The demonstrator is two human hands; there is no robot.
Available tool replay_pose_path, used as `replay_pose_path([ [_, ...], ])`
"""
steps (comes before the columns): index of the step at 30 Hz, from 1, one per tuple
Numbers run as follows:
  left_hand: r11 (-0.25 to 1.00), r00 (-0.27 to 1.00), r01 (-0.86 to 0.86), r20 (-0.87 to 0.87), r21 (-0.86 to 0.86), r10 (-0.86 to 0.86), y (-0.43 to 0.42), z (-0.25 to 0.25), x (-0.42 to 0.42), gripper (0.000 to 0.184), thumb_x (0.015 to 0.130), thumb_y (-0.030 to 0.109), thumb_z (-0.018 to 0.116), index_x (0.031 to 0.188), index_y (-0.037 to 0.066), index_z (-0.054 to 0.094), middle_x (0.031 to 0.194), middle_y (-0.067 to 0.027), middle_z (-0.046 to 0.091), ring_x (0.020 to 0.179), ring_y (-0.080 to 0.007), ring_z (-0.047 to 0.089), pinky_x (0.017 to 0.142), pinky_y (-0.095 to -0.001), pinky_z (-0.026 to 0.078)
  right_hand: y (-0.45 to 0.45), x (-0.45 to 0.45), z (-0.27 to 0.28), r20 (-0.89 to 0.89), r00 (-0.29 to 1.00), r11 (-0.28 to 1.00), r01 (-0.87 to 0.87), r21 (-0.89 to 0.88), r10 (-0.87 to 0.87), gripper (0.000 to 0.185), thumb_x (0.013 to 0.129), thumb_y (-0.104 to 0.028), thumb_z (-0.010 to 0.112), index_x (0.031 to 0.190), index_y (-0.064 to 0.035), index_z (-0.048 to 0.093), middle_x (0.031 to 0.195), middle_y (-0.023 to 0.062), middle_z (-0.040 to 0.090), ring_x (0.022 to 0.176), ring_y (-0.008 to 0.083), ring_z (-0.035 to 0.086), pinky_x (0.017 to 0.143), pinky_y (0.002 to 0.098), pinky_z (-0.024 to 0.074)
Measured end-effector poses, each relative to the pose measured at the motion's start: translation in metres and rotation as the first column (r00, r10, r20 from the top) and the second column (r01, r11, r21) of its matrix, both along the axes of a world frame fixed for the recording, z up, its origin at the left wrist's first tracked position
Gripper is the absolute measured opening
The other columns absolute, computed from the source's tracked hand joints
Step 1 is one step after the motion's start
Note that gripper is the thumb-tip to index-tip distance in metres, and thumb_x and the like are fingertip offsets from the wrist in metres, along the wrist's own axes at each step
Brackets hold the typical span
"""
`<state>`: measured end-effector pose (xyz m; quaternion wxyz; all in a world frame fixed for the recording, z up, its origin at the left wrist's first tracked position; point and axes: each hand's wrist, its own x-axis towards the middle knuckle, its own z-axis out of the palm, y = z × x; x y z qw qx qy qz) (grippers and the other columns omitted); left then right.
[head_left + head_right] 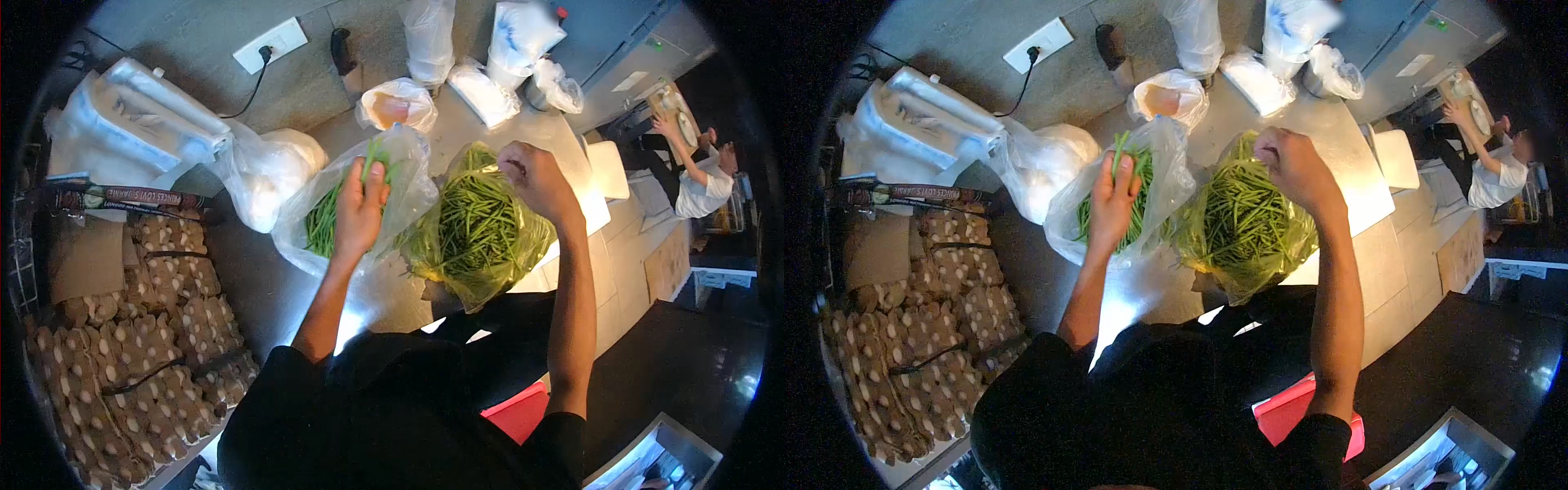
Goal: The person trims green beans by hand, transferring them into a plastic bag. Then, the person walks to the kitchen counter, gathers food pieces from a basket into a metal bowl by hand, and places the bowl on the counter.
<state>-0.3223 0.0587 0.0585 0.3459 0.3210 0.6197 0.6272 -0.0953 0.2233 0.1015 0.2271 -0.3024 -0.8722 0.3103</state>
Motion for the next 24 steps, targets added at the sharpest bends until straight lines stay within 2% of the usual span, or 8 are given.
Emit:
replay_pose_path([
  [2, 0.978, 0.97, 0.103, -0.197, -0.184, -0.139, -0.011, -0.02, -0.034, 0.027, 0.1, 0.029, 0.046, 0.113, 0.007, 0.054, 0.081, 0.0002, 0.057, 0.064, -0.0073, 0.048, 0.064, -0.0215, 0.042, 0.001, 0.004, 0.003, 0.115, 0.993, 0.999, 0.007, -0.042, -0.002, 0.007, 0.073, 0.005, 0.055, 0.08, 0.0029, 0.057, 0.076, 0.0196, 0.059, 0.069, 0.0321, 0.059, 0.066, 0.0361, 0.0463],
  [3, 0.977, 0.97, 0.098, -0.201, -0.191, -0.137, -0.017, -0.027, -0.041, 0.027, 0.1, 0.029, 0.046, 0.113, 0.007, 0.054, 0.081, 0.0002, 0.057, 0.064, -0.0073, 0.048, 0.064, -0.0215, 0.042, 0.002, 0.006, 0.003, 0.234, 0.972, 0.997, 0.022, -0.068, -0.006, 0.009, 0.072, 0.006, 0.053, 0.078, 0.0025, 0.059, 0.073, 0.019, 0.06, 0.067, 0.0313, 0.059, 0.066, 0.0353, 0.0466],
  [5, 0.949, 0.987, 0.118, -0.071, -0.292, -0.145, -0.028, -0.032, -0.051, 0.027, 0.1, 0.027, 0.045, 0.114, 0.005, 0.054, 0.08, 0.0, 0.057, 0.063, -0.0077, 0.048, 0.063, -0.022, 0.043, 0.0, 0.009, -0.001, 0.14, 0.99, 0.997, -0.005, -0.081, 0.016, 0.012, 0.07, 0.006, 0.052, 0.078, 0.0027, 0.06, 0.07, 0.0187, 0.06, 0.065, 0.031, 0.059, 0.063, 0.0352, 0.0467],
  [7, 0.94, 0.991, 0.122, -0.02, -0.318, -0.135, -0.034, -0.054, -0.069, 0.031, 0.1, 0.027, 0.045, 0.121, 0.004, 0.053, 0.091, -0.0045, 0.062, 0.074, -0.0108, 0.055, 0.072, -0.025, 0.046, 0.002, 0.01, -0.001, 0.297, 0.953, 0.993, -0.027, -0.112, 0.06, 0.014, 0.071, 0.005, 0.053, 0.082, 0.0026, 0.061, 0.073, 0.0195, 0.061, 0.067, 0.0309, 0.061, 0.064, 0.0352, 0.0472],
  [10, 0.924, 0.947, 0.069, -0.266, -0.376, -0.179, -0.04, -0.05, -0.079, 0.04, 0.101, 0.025, 0.044, 0.135, 0.005, 0.045, 0.12, -0.013, 0.06, 0.109, -0.0178, 0.054, 0.092, -0.0311, 0.042, 0.001, 0.014, -0.007, 0.314, 0.948, 0.989, -0.007, -0.148, 0.054, 0.013, 0.077, 0.0, 0.058, 0.088, 0.0006, 0.064, 0.077, 0.0167, 0.065, 0.073, 0.0254, 0.065, 0.068, 0.034, 0.05],
  [15, 0.958, 0.974, -0.007, -0.218, -0.285, -0.058, -0.034, -0.019, -0.089, 0.035, 0.1, 0.027, 0.045, 0.127, 0.006, 0.053, 0.111, -0.0103, 0.063, 0.096, -0.0153, 0.058, 0.084, -0.0287, 0.045, 0.01, 0.02, -0.013, 0.395, 0.917, 0.998, -0.039, -0.058, 0.059, 0.012, 0.079, -0.007, 0.065, 0.09, -0.0008, 0.066, 0.079, 0.014, 0.067, 0.075, 0.0212, 0.067, 0.069, 0.0328, 0.0518],
  [18, 0.981, 0.966, -0.087, -0.256, -0.174, 0.04, -0.028, 0.004, -0.075, 0.03, 0.1, 0.027, 0.046, 0.121, 0.007, 0.056, 0.099, -0.0078, 0.066, 0.083, -0.0111, 0.057, 0.076, -0.0264, 0.045, 0.006, 0.017, -0.003, 0.412, 0.903, 0.984, -0.052, -0.168, 0.118, 0.014, 0.078, -0.01, 0.067, 0.089, -0.0026, 0.067, 0.08, 0.0143, 0.068, 0.072, 0.0237, 0.066, 0.067, 0.0336, 0.0516],
  [24, 0.987, 0.98, 0.158, -0.116, -0.041, -0.161, -0.005, 0.016, 0.001, 0.028, 0.098, 0.027, 0.052, 0.112, 0.005, 0.06, 0.09, -0.0038, 0.064, 0.076, -0.0086, 0.055, 0.071, -0.0247, 0.046, 0.012, 0.024, -0.012, 0.478, 0.87, 0.992, -0.099, -0.08, 0.125, 0.016, 0.078, -0.013, 0.067, 0.091, -0.0042, 0.067, 0.081, 0.0145, 0.068, 0.072, 0.0253, 0.066, 0.066, 0.0339, 0.0512],
])
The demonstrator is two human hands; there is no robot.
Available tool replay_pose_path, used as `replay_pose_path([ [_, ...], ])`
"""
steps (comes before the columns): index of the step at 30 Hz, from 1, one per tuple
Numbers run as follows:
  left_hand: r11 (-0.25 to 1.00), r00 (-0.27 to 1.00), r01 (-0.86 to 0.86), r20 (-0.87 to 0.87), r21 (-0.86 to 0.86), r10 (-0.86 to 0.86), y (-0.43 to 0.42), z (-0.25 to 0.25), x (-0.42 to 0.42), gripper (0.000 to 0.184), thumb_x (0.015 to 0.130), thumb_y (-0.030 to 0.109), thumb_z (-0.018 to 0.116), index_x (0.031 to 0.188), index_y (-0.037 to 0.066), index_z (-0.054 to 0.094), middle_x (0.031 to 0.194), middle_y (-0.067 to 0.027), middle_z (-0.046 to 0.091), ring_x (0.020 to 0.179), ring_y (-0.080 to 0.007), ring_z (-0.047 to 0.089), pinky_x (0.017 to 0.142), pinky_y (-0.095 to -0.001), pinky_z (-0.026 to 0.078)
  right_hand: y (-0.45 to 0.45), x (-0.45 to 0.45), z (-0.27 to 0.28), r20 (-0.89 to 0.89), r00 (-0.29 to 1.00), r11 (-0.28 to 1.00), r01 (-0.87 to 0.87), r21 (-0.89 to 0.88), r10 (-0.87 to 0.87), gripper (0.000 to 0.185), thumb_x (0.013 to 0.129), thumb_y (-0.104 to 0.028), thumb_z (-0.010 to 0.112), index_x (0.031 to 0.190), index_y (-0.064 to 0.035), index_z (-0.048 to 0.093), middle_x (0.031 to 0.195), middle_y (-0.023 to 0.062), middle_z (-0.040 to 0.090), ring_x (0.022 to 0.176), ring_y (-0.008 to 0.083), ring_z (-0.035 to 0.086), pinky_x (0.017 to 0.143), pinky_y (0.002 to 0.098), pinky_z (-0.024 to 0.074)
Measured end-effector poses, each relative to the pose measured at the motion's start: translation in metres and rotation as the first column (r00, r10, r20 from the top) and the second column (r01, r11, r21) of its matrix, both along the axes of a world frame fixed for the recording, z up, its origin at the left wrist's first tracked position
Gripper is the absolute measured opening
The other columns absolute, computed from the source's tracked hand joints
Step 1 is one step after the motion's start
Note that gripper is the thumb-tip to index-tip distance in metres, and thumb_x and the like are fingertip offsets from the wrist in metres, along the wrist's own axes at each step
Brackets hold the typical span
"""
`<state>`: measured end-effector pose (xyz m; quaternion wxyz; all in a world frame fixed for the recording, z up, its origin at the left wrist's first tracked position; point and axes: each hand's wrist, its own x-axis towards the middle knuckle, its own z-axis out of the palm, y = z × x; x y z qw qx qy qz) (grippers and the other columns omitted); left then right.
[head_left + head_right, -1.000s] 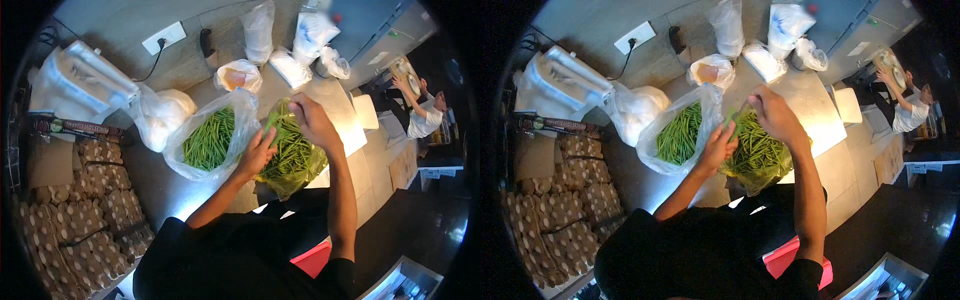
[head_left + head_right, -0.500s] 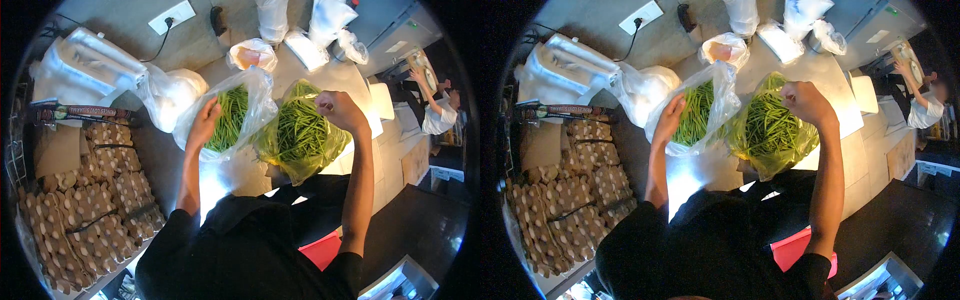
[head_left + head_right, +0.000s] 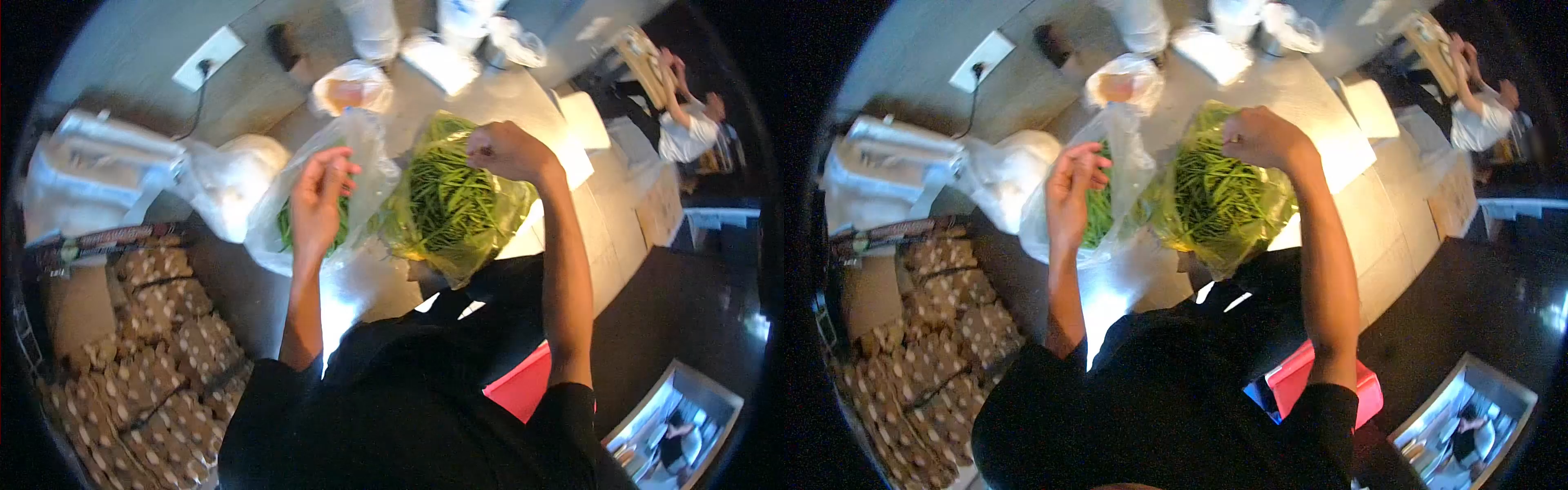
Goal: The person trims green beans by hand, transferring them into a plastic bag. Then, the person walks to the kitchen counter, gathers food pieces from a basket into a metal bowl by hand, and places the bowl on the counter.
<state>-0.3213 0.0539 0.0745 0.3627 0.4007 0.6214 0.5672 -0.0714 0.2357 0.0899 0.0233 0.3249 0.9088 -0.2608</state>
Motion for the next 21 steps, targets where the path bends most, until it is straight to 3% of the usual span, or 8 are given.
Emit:
replay_pose_path([
  [4, 0.918, 0.92, 0.389, 0.081, -0.073, -0.383, 0.033, -0.034, 0.062, 0.024, 0.096, 0.025, 0.054, 0.106, 0.005, 0.063, 0.087, -0.0058, 0.065, 0.073, -0.0121, 0.057, 0.067, -0.0262, 0.047, 0.004, 0.0, -0.001, -0.024, 0.996, 0.996, 0.088, -0.009, -0.088, 0.02, 0.079, -0.016, 0.066, 0.095, -0.0045, 0.067, 0.083, 0.0162, 0.068, 0.075, 0.0284, 0.067, 0.068, 0.0363, 0.0514],
  [6, 0.898, 0.856, 0.413, -0.27, -0.154, -0.44, 0.057, -0.06, 0.081, 0.023, 0.095, 0.023, 0.054, 0.106, 0.005, 0.063, 0.09, -0.0119, 0.066, 0.076, -0.021, 0.061, 0.07, -0.0323, 0.049, 0.002, -0.002, 0.006, -0.016, 0.992, 0.992, 0.123, -0.016, -0.123, 0.022, 0.08, -0.018, 0.064, 0.097, -0.0038, 0.067, 0.085, 0.017, 0.069, 0.079, 0.0307, 0.067, 0.072, 0.0385, 0.0519],
  [10, 0.877, 0.731, 0.48, -0.565, 0.029, -0.382, 0.111, -0.152, 0.111, 0.027, 0.094, 0.024, 0.051, 0.106, 0.002, 0.063, 0.09, -0.0186, 0.066, 0.08, -0.033, 0.063, 0.075, -0.0418, 0.05, 0.008, 0.009, 0.003, -0.013, 0.978, 0.978, 0.207, 0.021, -0.207, 0.022, 0.081, -0.018, 0.064, 0.097, -0.0031, 0.067, 0.087, 0.0173, 0.069, 0.082, 0.031, 0.067, 0.073, 0.0384, 0.0518],
  [12, 0.81, 0.44, 0.584, -0.817, -0.054, -0.372, 0.138, -0.178, 0.118, 0.032, 0.095, 0.025, 0.047, 0.111, 0.0, 0.06, 0.099, -0.0223, 0.065, 0.087, -0.0398, 0.062, 0.08, -0.0497, 0.048, 0.013, 0.014, 0.004, -0.019, 0.978, 0.977, 0.209, 0.035, -0.208, 0.022, 0.081, -0.018, 0.064, 0.096, -0.0033, 0.067, 0.09, 0.018, 0.068, 0.083, 0.0321, 0.066, 0.075, 0.0391, 0.0516],
  [13, 0.803, 0.435, 0.594, -0.819, -0.05, -0.373, 0.14, -0.177, 0.12, 0.032, 0.095, 0.025, 0.047, 0.111, 0.0, 0.06, 0.099, -0.0223, 0.065, 0.087, -0.0398, 0.062, 0.08, -0.0497, 0.048, 0.016, 0.015, 0.0, -0.021, 0.975, 0.975, 0.221, 0.04, -0.22, 0.022, 0.081, -0.018, 0.064, 0.096, -0.0033, 0.067, 0.09, 0.018, 0.068, 0.083, 0.0321, 0.066, 0.075, 0.0391, 0.0516],
  [15, 0.749, 0.23, 0.503, -0.768, -0.432, -0.597, 0.147, -0.171, 0.123, 0.037, 0.093, 0.027, 0.047, 0.114, -0.002, 0.057, 0.107, -0.0253, 0.062, 0.089, -0.0419, 0.062, 0.081, -0.0518, 0.048, 0.024, 0.018, -0.013, 0.036, 0.968, 0.968, 0.247, 0.051, -0.249, 0.021, 0.08, -0.018, 0.064, 0.095, -0.0041, 0.067, 0.091, 0.0186, 0.068, 0.086, 0.0331, 0.066, 0.076, 0.0407, 0.0512],
  [19, 0.831, 0.182, 0.434, -0.87, -0.346, -0.458, 0.151, -0.179, 0.126, 0.043, 0.091, 0.038, 0.05, 0.103, -0.001, 0.063, 0.101, -0.0245, 0.065, 0.093, -0.0414, 0.063, 0.08, -0.0508, 0.049, 0.024, 0.026, -0.04, -0.175, 0.968, 0.948, 0.22, 0.228, -0.182, 0.022, 0.077, -0.021, 0.064, 0.092, -0.0051, 0.067, 0.088, 0.0181, 0.067, 0.085, 0.036, 0.064, 0.074, 0.0434, 0.0506],
  [21, 0.75, 0.167, 0.398, -0.763, -0.527, -0.625, 0.153, -0.171, 0.124, 0.042, 0.091, 0.039, 0.05, 0.1, 0.001, 0.065, 0.098, -0.0231, 0.066, 0.092, -0.0409, 0.063, 0.08, -0.05, 0.049, 0.027, 0.016, -0.033, -0.01, 0.963, 0.958, 0.269, 0.104, -0.269, 0.019, 0.075, -0.019, 0.061, 0.086, -0.0046, 0.067, 0.082, 0.0186, 0.066, 0.081, 0.0376, 0.063, 0.071, 0.0442, 0.0505],
])
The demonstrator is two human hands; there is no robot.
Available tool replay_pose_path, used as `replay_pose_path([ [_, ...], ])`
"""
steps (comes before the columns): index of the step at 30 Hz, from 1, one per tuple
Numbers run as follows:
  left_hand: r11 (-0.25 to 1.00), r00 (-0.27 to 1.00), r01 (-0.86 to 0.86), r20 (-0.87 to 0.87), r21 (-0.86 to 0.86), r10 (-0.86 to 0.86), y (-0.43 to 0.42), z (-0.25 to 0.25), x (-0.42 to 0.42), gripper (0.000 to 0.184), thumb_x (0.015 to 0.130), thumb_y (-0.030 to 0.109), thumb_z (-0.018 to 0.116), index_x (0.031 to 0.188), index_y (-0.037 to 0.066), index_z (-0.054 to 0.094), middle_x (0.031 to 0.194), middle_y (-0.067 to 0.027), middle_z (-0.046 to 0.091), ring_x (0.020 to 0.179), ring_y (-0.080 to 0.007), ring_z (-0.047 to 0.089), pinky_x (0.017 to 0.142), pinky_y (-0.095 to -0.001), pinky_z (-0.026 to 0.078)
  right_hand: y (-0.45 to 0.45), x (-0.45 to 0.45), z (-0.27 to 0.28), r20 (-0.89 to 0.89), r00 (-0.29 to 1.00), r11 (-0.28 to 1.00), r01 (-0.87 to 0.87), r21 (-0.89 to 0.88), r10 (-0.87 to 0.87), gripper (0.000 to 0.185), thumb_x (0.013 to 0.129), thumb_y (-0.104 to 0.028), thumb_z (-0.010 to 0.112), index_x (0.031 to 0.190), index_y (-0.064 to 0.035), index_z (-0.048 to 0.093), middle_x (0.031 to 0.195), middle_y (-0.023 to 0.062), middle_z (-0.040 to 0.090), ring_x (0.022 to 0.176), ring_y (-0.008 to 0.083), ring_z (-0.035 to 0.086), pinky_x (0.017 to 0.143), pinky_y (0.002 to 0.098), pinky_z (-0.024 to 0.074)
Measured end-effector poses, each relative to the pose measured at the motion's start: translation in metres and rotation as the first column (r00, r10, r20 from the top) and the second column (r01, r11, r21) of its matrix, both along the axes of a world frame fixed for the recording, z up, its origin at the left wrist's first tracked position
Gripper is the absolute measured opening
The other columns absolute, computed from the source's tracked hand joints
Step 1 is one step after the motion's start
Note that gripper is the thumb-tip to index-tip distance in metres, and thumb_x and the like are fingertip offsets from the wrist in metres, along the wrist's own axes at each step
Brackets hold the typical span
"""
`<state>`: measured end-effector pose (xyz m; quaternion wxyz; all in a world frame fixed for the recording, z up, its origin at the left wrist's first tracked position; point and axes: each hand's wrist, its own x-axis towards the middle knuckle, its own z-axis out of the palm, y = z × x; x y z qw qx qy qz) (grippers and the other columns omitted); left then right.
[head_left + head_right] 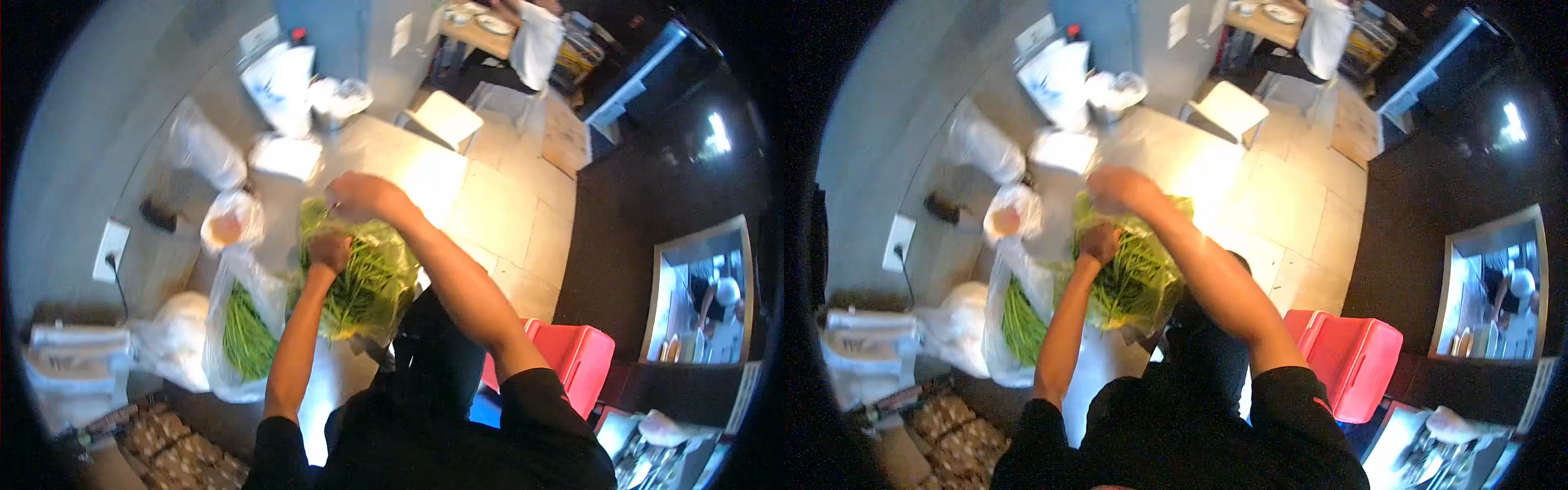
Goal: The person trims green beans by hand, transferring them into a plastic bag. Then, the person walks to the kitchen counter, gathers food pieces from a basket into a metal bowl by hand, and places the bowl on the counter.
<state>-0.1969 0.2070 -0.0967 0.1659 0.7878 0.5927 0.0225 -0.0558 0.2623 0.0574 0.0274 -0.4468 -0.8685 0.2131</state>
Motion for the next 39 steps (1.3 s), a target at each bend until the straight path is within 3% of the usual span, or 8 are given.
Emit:
replay_pose_path([
  [6, 0.99, 0.996, 0.071, -0.054, -0.118, -0.078, 0.015, 0.008, -0.007, 0.045, 0.092, 0.043, 0.048, 0.085, 0.003, 0.068, 0.081, -0.0218, 0.066, 0.075, -0.0379, 0.064, 0.067, -0.0482, 0.05, -0.005, -0.008, 0.017, 0.003, 1.0, 0.999, 0.027, -0.021, -0.027, 0.016, 0.073, -0.016, 0.056, 0.075, -0.0036, 0.066, 0.077, 0.0191, 0.065, 0.077, 0.0381, 0.063, 0.067, 0.0445, 0.051],
  [11, 0.873, 0.961, 0.235, 0.033, 0.428, -0.274, 0.019, -0.016, -0.006, 0.034, 0.088, 0.028, 0.05, 0.067, 0.004, 0.064, 0.068, -0.0202, 0.062, 0.058, -0.0368, 0.059, 0.055, -0.0469, 0.047, -0.003, -0.008, 0.01, -0.039, 0.999, 0.999, -0.031, 0.033, 0.032, 0.015, 0.073, -0.016, 0.057, 0.076, -0.0053, 0.068, 0.079, 0.0182, 0.066, 0.078, 0.0366, 0.064, 0.067, 0.0441, 0.0512],
  [17, 0.855, 0.982, 0.119, 0.068, 0.505, -0.177, 0.012, -0.019, 0.013, 0.019, 0.078, 0.013, 0.055, 0.061, 0.008, 0.06, 0.063, -0.017, 0.059, 0.057, -0.0358, 0.058, 0.052, -0.0459, 0.044, -0.005, -0.007, 0.013, -0.045, 0.998, 0.999, -0.047, 0.016, 0.048, 0.016, 0.072, -0.015, 0.058, 0.077, -0.0043, 0.068, 0.078, 0.0186, 0.066, 0.078, 0.0361, 0.065, 0.068, 0.044, 0.0511],
  [24, 0.922, 0.963, 0.238, -0.2, 0.306, -0.182, 0.008, -0.013, 0.014, 0.017, 0.077, 0.013, 0.057, 0.061, 0.008, 0.061, 0.061, -0.0137, 0.059, 0.055, -0.0318, 0.059, 0.049, -0.0455, 0.043, -0.014, -0.009, 0.029, -0.017, 1.0, 0.999, -0.013, -0.035, 0.012, 0.016, 0.068, -0.007, 0.058, 0.076, 0.0019, 0.069, 0.084, 0.0231, 0.067, 0.083, 0.0356, 0.067, 0.069, 0.0426, 0.0537],
  [27, 0.963, 0.999, 0.053, -0.024, 0.263, -0.048, -0.01, 0.017, 0.026, 0.021, 0.081, 0.014, 0.055, 0.064, 0.007, 0.064, 0.064, -0.0142, 0.061, 0.06, -0.0343, 0.06, 0.067, -0.0496, 0.048, -0.014, -0.005, 0.025, -0.035, 0.999, 0.999, -0.005, -0.054, 0.003, 0.017, 0.07, -0.008, 0.058, 0.079, 0.0019, 0.069, 0.086, 0.0236, 0.067, 0.085, 0.036, 0.067, 0.07, 0.0428, 0.0536],
  [29, 0.872, 0.996, -0.027, -0.057, 0.489, 0.063, -0.021, 0.024, 0.029, 0.024, 0.087, 0.017, 0.052, 0.073, 0.004, 0.068, 0.071, -0.0169, 0.063, 0.066, -0.0375, 0.06, 0.09, -0.0576, 0.04, -0.013, -0.004, 0.019, -0.033, 0.999, 0.999, 0.012, -0.03, -0.013, 0.019, 0.074, -0.016, 0.057, 0.082, -0.0035, 0.068, 0.082, 0.019, 0.067, 0.082, 0.0365, 0.065, 0.072, 0.0445, 0.0511],
  [35, 0.981, 0.98, -0.09, -0.191, -0.171, 0.057, -0.046, 0.097, 0.003, 0.026, 0.091, 0.02, 0.051, 0.102, -0.001, 0.061, 0.08, -0.0209, 0.065, 0.075, -0.0391, 0.062, 0.102, -0.0643, 0.022, -0.01, 0.007, 0.012, -0.018, 0.999, 0.998, 0.026, -0.055, -0.027, 0.021, 0.073, -0.018, 0.059, 0.086, -0.0052, 0.07, 0.085, 0.0184, 0.068, 0.084, 0.0366, 0.065, 0.074, 0.0435, 0.0516],
  [39, 0.994, 0.987, -0.106, -0.123, -0.02, 0.103, -0.082, 0.097, -0.015, 0.023, 0.092, 0.019, 0.051, 0.103, -0.001, 0.056, 0.075, -0.0204, 0.065, 0.075, -0.0395, 0.062, 0.097, -0.0635, 0.026, -0.007, 0.007, 0.004, 0.006, 0.999, 0.999, -0.039, -0.037, 0.04, 0.022, 0.073, -0.019, 0.059, 0.086, -0.0054, 0.07, 0.085, 0.0183, 0.068, 0.084, 0.0356, 0.065, 0.075, 0.0428, 0.0518],
])
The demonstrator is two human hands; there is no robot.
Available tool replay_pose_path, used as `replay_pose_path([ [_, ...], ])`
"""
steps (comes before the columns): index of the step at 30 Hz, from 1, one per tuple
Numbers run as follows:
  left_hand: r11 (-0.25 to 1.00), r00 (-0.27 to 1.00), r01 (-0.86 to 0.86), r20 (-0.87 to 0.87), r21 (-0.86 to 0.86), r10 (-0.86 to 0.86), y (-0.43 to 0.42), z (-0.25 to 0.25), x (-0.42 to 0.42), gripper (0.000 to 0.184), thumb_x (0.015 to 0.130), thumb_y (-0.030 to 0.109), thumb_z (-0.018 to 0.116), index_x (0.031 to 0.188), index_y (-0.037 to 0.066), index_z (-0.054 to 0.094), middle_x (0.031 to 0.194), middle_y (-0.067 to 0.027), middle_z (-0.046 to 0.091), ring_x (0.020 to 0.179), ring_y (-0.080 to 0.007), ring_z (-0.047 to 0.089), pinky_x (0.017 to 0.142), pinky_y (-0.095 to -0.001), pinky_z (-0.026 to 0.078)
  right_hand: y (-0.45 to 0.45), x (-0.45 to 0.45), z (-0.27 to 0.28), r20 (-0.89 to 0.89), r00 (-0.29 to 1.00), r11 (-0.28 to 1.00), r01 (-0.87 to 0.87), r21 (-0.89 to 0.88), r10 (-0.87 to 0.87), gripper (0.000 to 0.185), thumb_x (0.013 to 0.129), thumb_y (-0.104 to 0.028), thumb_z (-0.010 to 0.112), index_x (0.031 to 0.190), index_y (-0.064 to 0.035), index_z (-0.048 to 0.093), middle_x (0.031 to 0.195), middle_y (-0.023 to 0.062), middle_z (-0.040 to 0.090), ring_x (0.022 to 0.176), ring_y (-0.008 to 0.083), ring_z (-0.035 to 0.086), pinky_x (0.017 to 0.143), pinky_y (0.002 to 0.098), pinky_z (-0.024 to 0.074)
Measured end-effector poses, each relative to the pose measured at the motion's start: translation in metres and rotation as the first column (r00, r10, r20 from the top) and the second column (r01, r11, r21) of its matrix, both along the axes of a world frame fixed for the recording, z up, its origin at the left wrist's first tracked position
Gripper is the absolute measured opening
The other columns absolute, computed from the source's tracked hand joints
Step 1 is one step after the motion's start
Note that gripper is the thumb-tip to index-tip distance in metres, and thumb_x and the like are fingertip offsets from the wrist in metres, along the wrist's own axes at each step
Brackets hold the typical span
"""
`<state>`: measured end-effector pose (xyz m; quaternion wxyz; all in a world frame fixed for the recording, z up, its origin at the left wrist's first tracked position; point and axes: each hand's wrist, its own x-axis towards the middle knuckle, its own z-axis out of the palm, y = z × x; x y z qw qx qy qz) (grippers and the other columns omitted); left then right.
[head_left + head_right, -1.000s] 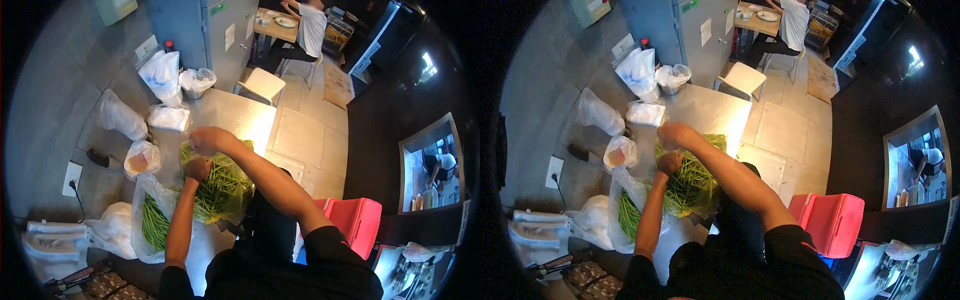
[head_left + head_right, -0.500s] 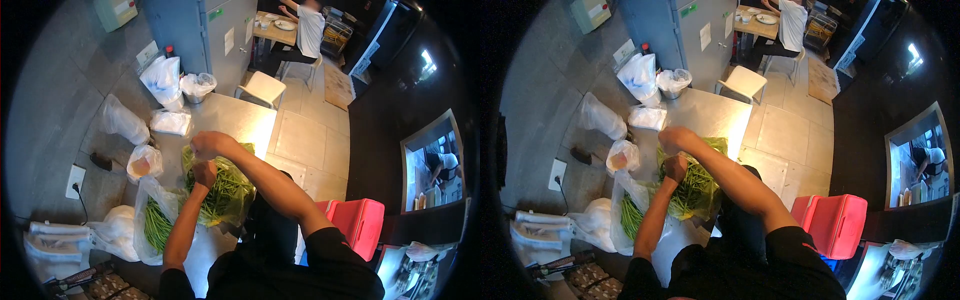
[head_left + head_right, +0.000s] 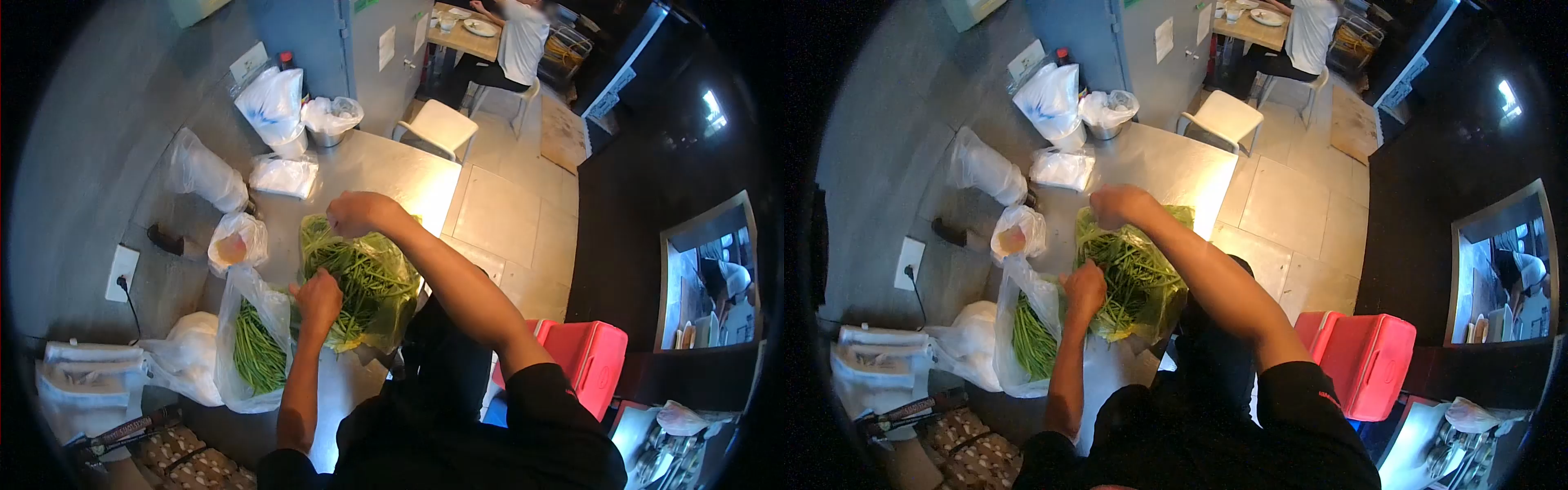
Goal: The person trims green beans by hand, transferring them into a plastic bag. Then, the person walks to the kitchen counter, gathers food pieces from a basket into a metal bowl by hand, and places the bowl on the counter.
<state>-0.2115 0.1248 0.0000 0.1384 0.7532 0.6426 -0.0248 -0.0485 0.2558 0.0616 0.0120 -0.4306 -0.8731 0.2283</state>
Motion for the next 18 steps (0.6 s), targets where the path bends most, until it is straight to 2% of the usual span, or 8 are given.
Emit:
replay_pose_path([
  [2, 0.984, 0.978, -0.093, 0.199, 0.15, 0.062, -0.009, -0.002, -0.007, 0.02, 0.094, 0.02, 0.051, 0.098, 0.001, 0.052, 0.074, -0.021, 0.064, 0.074, -0.0399, 0.062, 0.084, -0.0596, 0.035, -0.001, -0.003, 0.007, 0.093, 0.996, 0.999, -0.005, -0.052, 0.01, 0.022, 0.075, -0.02, 0.059, 0.088, -0.0055, 0.07, 0.088, 0.0177, 0.068, 0.087, 0.0343, 0.065, 0.077, 0.0421, 0.0516],
  [5, 0.978, 0.953, -0.166, 0.277, 0.128, 0.126, -0.016, -0.001, -0.012, 0.023, 0.096, 0.023, 0.048, 0.092, 0.001, 0.051, 0.078, -0.0222, 0.064, 0.074, -0.0407, 0.061, 0.072, -0.0557, 0.038, -0.002, -0.004, 0.007, 0.062, 0.998, 0.995, 0.022, -0.094, -0.016, 0.026, 0.079, -0.025, 0.061, 0.093, -0.0051, 0.069, 0.093, 0.017, 0.068, 0.09, 0.0336, 0.064, 0.079, 0.0416, 0.051],
  [9, 0.965, 0.872, -0.235, 0.465, 0.121, 0.154, -0.028, -0.002, -0.02, 0.025, 0.098, 0.024, 0.045, 0.094, 0.0, 0.051, 0.084, -0.0222, 0.064, 0.078, -0.0414, 0.061, 0.067, -0.0494, 0.042, -0.003, -0.009, 0.009, 0.066, 0.997, 0.995, -0.038, -0.088, 0.044, 0.04, 0.085, -0.039, 0.059, 0.103, -0.0041, 0.066, 0.098, 0.0182, 0.067, 0.095, 0.0354, 0.063, 0.084, 0.0425, 0.0496],
  [11, 0.955, 0.669, -0.296, 0.716, 0.012, 0.198, -0.034, 0.005, -0.02, 0.026, 0.099, 0.023, 0.043, 0.094, -0.002, 0.05, 0.083, -0.0198, 0.063, 0.075, -0.0383, 0.06, 0.066, -0.044, 0.044, -0.008, -0.012, 0.009, -0.051, 0.996, 0.994, -0.077, -0.073, 0.073, 0.056, 0.09, -0.054, 0.05, 0.11, -0.0035, 0.062, 0.101, 0.0201, 0.066, 0.097, 0.0382, 0.062, 0.088, 0.0437, 0.0476],
  [12, 0.956, 0.669, -0.294, 0.716, 0.013, 0.196, -0.038, 0.01, -0.019, 0.026, 0.099, 0.023, 0.043, 0.094, -0.002, 0.05, 0.083, -0.0198, 0.063, 0.075, -0.0383, 0.06, 0.066, -0.044, 0.044, -0.011, -0.014, 0.01, -0.051, 0.996, 0.995, -0.075, -0.071, 0.072, 0.056, 0.09, -0.054, 0.05, 0.11, -0.0035, 0.062, 0.101, 0.0201, 0.066, 0.097, 0.0382, 0.062, 0.088, 0.0437, 0.0476],
  [15, 0.924, 0.588, -0.369, 0.745, -0.101, 0.316, -0.049, 0.038, -0.013, 0.029, 0.1, 0.026, 0.043, 0.093, -0.002, 0.05, 0.083, -0.0151, 0.061, 0.07, -0.0282, 0.057, 0.064, -0.0374, 0.044, -0.017, -0.017, 0.02, -0.069, 0.997, 0.991, -0.049, -0.123, 0.041, 0.063, 0.092, -0.06, 0.041, 0.114, -0.0037, 0.06, 0.102, 0.0215, 0.066, 0.1, 0.0402, 0.061, 0.091, 0.0446, 0.046],
  [17, 0.901, 0.429, -0.396, 0.832, -0.177, 0.352, -0.055, 0.042, -0.016, 0.031, 0.101, 0.028, 0.043, 0.092, -0.001, 0.049, 0.078, -0.0075, 0.056, 0.065, -0.016, 0.049, 0.06, -0.0307, 0.042, -0.022, -0.018, 0.027, -0.153, 0.988, 0.984, -0.054, -0.169, 0.028, 0.064, 0.093, -0.06, 0.037, 0.114, -0.004, 0.06, 0.1, 0.0206, 0.066, 0.097, 0.0394, 0.061, 0.09, 0.0439, 0.0463],
  [18, 0.9, 0.43, -0.399, 0.831, -0.177, 0.354, -0.057, 0.044, -0.016, 0.031, 0.101, 0.028, 0.043, 0.092, -0.001, 0.049, 0.078, -0.0075, 0.056, 0.065, -0.016, 0.049, 0.06, -0.0307, 0.042, -0.023, -0.02, 0.032, -0.155, 0.987, 0.984, -0.058, -0.169, 0.031, 0.064, 0.093, -0.06, 0.037, 0.114, -0.004, 0.06, 0.1, 0.0206, 0.066, 0.097, 0.0394, 0.061, 0.09, 0.0439, 0.0463],
])
